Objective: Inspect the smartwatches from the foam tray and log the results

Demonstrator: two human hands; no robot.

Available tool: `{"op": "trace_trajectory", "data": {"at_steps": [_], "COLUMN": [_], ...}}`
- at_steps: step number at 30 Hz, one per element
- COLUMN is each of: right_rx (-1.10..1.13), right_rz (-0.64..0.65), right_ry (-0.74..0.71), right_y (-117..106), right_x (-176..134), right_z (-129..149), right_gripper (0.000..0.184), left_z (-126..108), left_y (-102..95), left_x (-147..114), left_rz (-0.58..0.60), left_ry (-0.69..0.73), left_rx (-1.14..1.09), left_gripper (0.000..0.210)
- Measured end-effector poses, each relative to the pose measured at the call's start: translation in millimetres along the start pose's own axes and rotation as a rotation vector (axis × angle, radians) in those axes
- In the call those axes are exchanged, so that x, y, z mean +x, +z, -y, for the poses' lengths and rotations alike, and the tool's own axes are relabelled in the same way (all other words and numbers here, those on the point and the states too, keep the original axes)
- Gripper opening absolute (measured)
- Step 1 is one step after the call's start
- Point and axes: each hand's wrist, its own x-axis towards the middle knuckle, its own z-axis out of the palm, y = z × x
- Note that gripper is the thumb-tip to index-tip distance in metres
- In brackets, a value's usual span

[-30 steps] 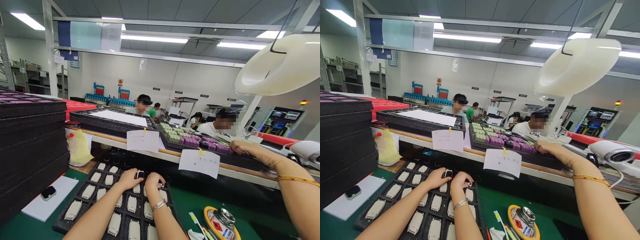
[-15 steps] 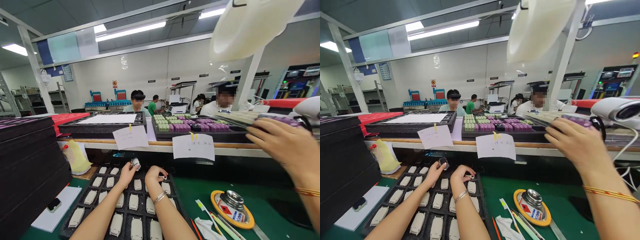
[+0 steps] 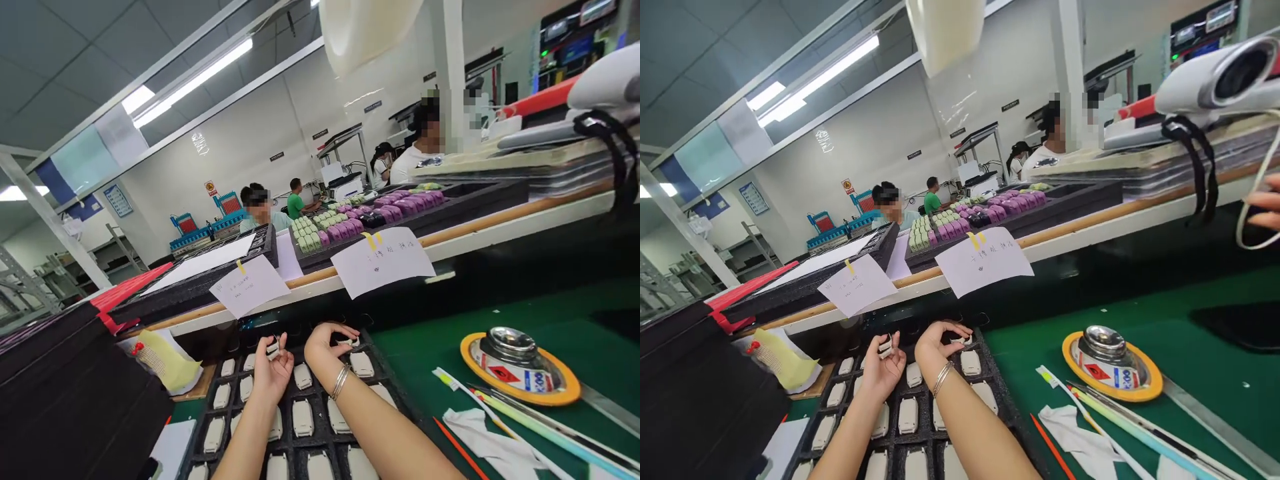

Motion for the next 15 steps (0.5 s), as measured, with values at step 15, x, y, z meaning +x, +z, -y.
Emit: {"op": "trace_trajectory", "data": {"at_steps": [15], "right_rx": [-0.801], "right_rz": [0.393], "right_ry": [0.19], "right_y": [-64.8], "right_x": [42.3], "right_z": [33.7], "right_gripper": [0.033], "left_z": [3.4], "left_y": [22.0], "left_x": [-21.7], "left_rz": [0.059], "left_ry": [-0.193], "left_rx": [0.019], "left_gripper": [0.005]}}
